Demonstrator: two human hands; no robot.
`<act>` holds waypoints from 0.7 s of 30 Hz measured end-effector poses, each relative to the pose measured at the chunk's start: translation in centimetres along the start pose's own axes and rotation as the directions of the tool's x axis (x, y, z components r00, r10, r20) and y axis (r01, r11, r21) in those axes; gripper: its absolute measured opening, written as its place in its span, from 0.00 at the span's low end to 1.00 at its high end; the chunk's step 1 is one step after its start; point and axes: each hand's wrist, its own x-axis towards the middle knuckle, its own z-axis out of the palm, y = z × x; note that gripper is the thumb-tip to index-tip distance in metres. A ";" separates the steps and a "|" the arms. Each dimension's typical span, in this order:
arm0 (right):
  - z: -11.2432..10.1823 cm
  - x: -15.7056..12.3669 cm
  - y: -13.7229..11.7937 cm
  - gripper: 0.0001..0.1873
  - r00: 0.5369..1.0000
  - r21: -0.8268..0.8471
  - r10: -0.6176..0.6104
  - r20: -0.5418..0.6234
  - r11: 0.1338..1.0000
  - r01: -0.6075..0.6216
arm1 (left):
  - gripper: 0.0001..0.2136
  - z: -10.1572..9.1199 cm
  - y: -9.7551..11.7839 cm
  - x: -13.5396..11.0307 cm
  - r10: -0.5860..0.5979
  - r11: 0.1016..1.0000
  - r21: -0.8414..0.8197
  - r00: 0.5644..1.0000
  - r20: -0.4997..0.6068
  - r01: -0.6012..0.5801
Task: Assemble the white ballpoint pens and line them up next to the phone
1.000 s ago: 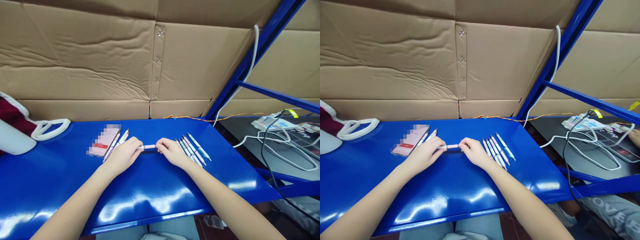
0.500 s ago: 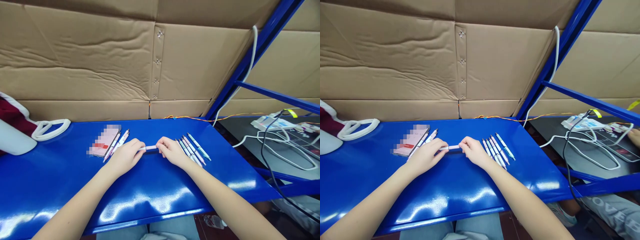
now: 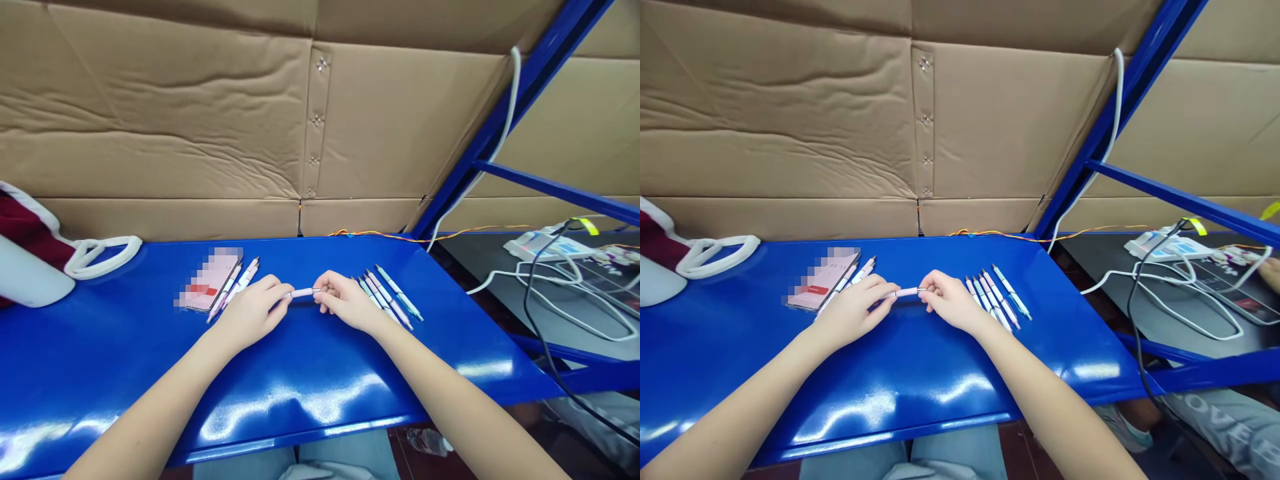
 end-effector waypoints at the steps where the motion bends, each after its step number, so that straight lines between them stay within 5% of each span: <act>1: 0.0 0.0 0.0 0.04 1.000 -0.051 -0.011 0.002 0.999 0.011 | 0.12 0.0 0.0 0.0 0.000 1.000 -0.001 1.000 0.004 0.000; 4: -0.2 0.0 -0.2 0.15 0.998 -0.223 -0.070 -0.002 0.972 0.068 | 0.12 0.0 0.2 0.0 0.003 1.000 -0.005 1.000 0.016 -0.003; 6: -0.4 0.0 -0.4 0.13 0.993 -0.276 -0.114 -0.014 0.955 0.106 | 0.12 0.0 0.2 0.0 0.000 1.000 -0.009 1.000 0.023 0.000; 11: -0.6 -0.1 -0.6 0.05 0.979 -0.315 -0.204 0.008 0.929 0.196 | 0.13 -0.1 0.2 0.0 -0.007 1.000 -0.023 0.999 0.040 0.008; 21: -0.1 0.1 0.3 0.13 0.986 -0.300 -0.167 -0.011 0.941 0.156 | 0.14 0.4 0.9 -0.1 0.013 1.000 0.021 1.000 0.028 -0.014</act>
